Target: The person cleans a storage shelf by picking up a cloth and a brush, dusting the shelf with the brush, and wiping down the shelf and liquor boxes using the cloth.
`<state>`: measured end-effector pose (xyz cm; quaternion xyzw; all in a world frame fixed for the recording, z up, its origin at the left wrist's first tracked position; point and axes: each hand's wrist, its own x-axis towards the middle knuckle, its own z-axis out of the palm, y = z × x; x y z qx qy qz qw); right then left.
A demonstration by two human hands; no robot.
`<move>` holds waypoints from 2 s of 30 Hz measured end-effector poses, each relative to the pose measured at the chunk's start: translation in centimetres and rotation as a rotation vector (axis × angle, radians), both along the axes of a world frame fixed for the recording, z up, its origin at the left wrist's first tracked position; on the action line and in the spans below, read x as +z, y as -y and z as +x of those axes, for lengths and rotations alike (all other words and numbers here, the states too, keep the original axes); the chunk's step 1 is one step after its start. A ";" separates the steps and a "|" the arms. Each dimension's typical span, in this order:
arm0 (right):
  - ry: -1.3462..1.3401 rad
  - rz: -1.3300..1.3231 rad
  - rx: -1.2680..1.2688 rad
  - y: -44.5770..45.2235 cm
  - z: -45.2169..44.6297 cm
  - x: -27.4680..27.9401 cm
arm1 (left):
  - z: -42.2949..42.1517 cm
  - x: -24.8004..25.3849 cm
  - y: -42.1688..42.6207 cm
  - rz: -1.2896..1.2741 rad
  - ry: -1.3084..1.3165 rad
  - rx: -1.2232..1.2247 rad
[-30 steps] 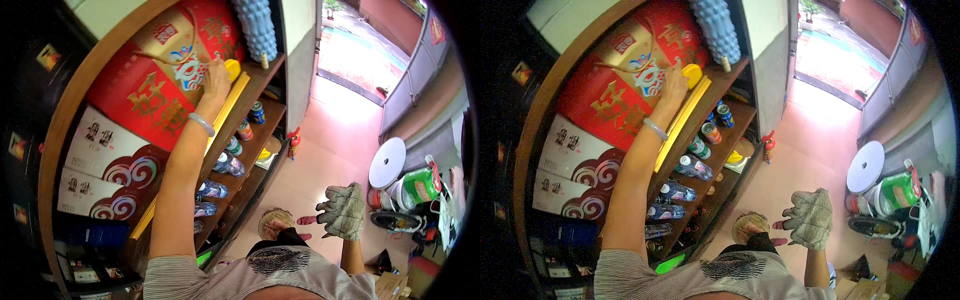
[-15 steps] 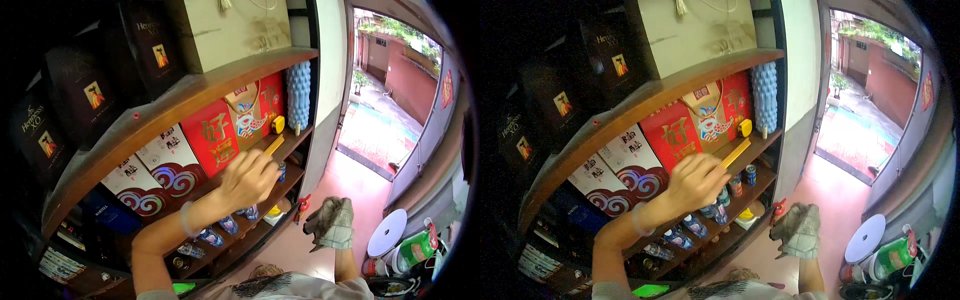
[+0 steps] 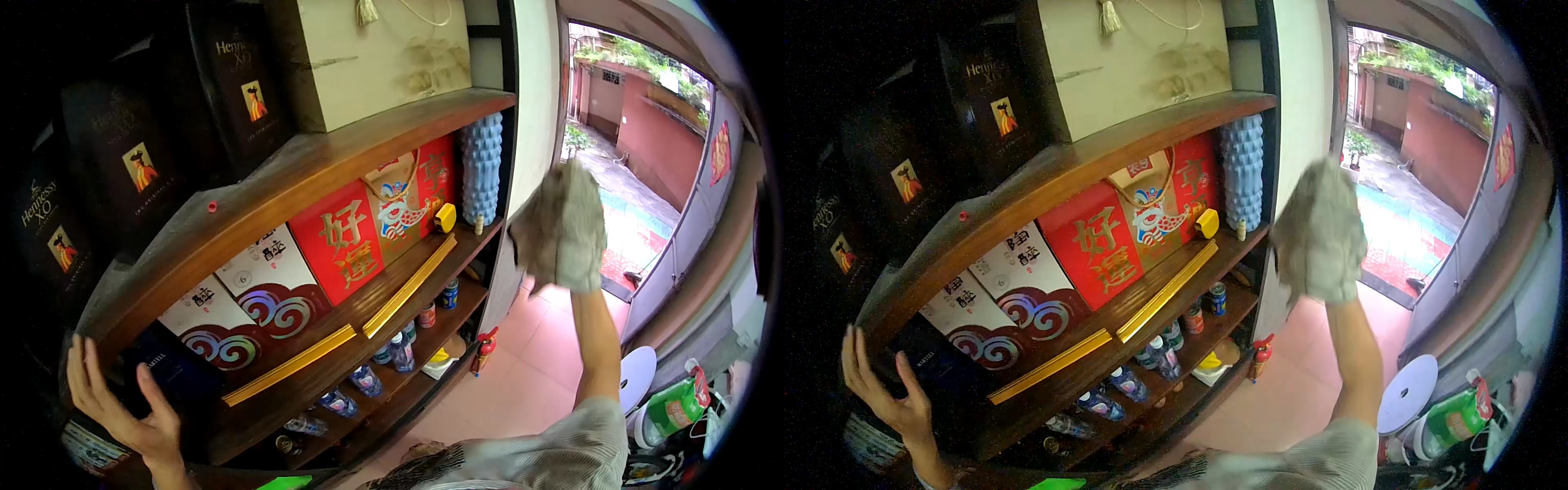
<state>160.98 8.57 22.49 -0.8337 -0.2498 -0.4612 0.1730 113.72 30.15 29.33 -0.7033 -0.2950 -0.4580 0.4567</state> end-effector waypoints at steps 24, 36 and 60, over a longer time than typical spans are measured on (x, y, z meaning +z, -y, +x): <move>0.076 -0.589 0.107 -17.2 18.0 15.7 | -3.8 -1.9 -5.0 -0.025 -0.054 0.173; 0.218 -0.429 0.251 -14.1 11.6 14.5 | -2.5 -1.8 -5.6 -0.066 0.020 -0.119; 0.286 -0.314 0.640 -15.0 -10.5 11.2 | -0.6 -0.6 -6.2 0.093 0.132 -0.419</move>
